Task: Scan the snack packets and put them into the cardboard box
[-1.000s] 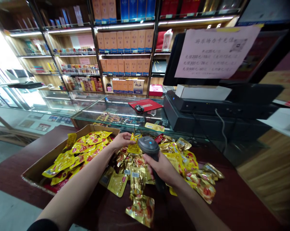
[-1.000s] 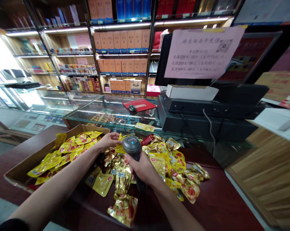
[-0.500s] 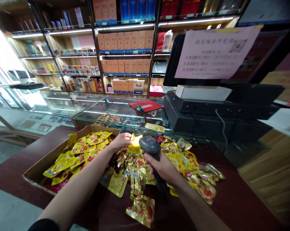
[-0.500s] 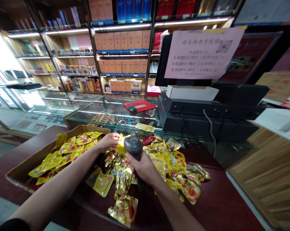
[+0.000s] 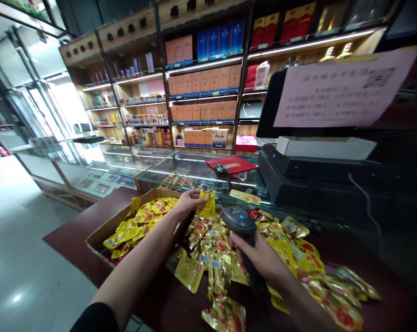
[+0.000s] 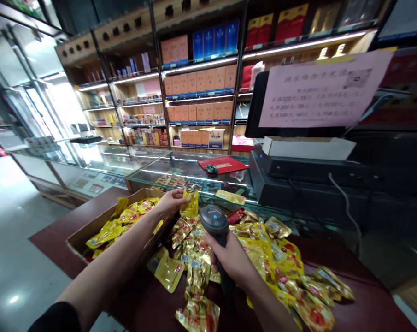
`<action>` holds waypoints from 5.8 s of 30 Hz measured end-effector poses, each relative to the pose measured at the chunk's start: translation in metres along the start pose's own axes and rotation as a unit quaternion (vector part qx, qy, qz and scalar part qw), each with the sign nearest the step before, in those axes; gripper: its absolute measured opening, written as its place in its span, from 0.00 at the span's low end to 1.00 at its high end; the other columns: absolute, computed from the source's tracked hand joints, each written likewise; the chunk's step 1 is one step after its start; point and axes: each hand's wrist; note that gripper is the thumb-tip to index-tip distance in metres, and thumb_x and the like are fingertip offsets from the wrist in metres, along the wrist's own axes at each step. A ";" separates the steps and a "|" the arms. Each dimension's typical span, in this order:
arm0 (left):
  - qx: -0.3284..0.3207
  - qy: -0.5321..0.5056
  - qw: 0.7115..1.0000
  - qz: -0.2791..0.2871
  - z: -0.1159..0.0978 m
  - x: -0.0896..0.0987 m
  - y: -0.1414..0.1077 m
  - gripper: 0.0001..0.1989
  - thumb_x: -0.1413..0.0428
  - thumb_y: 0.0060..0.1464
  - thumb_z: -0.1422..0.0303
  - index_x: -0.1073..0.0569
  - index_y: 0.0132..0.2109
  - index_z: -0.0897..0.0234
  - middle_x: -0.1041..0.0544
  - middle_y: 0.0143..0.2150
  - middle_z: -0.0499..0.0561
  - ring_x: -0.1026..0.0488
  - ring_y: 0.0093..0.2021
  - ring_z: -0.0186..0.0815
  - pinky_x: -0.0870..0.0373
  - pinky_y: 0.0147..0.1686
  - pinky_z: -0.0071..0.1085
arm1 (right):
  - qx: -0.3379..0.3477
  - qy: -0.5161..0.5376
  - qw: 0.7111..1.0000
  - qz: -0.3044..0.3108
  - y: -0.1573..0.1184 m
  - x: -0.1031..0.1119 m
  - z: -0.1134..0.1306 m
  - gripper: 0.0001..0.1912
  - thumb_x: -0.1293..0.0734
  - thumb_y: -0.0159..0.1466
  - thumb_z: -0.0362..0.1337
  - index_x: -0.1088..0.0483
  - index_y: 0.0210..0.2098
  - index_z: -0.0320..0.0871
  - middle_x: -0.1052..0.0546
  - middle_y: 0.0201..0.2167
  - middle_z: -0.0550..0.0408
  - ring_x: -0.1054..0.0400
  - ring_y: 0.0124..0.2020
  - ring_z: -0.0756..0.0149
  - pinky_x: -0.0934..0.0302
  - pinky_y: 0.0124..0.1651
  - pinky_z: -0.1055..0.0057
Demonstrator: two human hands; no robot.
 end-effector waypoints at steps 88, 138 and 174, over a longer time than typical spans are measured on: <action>-0.287 0.666 0.672 0.149 0.016 -0.036 -0.002 0.18 0.47 0.58 0.66 0.26 0.55 0.58 0.24 0.49 0.56 0.28 0.49 0.43 0.34 0.51 0.38 | 0.081 0.005 0.989 -0.125 -0.038 0.101 0.043 0.18 0.30 0.60 0.51 0.33 0.29 0.42 0.32 0.15 0.61 0.40 0.12 0.74 0.47 0.15 0.76; 0.060 0.103 0.992 0.033 0.012 0.008 -0.026 0.20 0.29 0.34 0.58 0.27 0.28 0.67 0.30 0.19 0.42 0.38 0.18 0.23 0.43 0.18 0.21 | -0.001 0.057 0.998 0.028 0.019 -0.026 0.023 0.18 0.33 0.62 0.51 0.36 0.29 0.43 0.33 0.14 0.63 0.40 0.13 0.74 0.41 0.17 0.76; 0.015 0.035 0.997 0.065 0.029 0.006 -0.022 0.23 0.28 0.29 0.65 0.27 0.33 0.67 0.22 0.28 0.47 0.25 0.28 0.32 0.30 0.33 0.28 | -0.012 0.047 0.999 0.020 0.021 -0.029 0.021 0.19 0.33 0.61 0.52 0.36 0.27 0.43 0.35 0.13 0.64 0.41 0.12 0.74 0.42 0.16 0.76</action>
Point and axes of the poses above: each hand's wrist, its own y-axis towards the middle knuckle, its own x-axis out of the back of the hand, z = x × y
